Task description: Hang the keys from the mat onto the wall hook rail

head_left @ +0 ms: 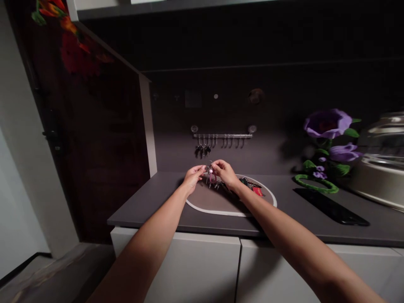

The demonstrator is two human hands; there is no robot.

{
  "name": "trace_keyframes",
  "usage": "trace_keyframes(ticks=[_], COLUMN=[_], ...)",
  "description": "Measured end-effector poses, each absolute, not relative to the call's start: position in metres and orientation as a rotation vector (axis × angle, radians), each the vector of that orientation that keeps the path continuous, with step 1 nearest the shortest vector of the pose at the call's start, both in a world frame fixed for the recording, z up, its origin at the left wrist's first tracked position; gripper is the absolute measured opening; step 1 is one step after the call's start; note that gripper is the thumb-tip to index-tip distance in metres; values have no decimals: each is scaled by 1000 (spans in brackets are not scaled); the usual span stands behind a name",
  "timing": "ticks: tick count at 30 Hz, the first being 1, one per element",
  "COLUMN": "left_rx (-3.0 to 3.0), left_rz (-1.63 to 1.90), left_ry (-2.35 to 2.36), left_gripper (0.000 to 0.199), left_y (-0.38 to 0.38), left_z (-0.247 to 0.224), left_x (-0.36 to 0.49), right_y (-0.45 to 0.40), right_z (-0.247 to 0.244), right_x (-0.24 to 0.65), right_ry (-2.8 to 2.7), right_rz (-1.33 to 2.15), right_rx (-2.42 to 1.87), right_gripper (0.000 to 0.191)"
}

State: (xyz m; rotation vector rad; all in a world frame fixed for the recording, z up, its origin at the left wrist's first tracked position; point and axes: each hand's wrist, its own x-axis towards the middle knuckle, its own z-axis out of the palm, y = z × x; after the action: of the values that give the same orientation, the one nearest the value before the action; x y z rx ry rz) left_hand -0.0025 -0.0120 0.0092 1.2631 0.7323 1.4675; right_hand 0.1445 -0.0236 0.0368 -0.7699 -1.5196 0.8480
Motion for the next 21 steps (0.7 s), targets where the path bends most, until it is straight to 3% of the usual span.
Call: trace_keyframes(ticks=[10, 21], left_rx=[1437, 1520], left_rz=[1548, 1483], left_ry=[954, 979], left_gripper=[28, 19], left_y=[-17, -13], left_z=[9, 4], left_x=[1, 4], right_y=[2, 41], right_z=[78, 112], right_x=[141, 128], right_ry=[-1266, -1000], right_rz=[955, 956], right_rx=[-813, -869], right_gripper=[8, 15])
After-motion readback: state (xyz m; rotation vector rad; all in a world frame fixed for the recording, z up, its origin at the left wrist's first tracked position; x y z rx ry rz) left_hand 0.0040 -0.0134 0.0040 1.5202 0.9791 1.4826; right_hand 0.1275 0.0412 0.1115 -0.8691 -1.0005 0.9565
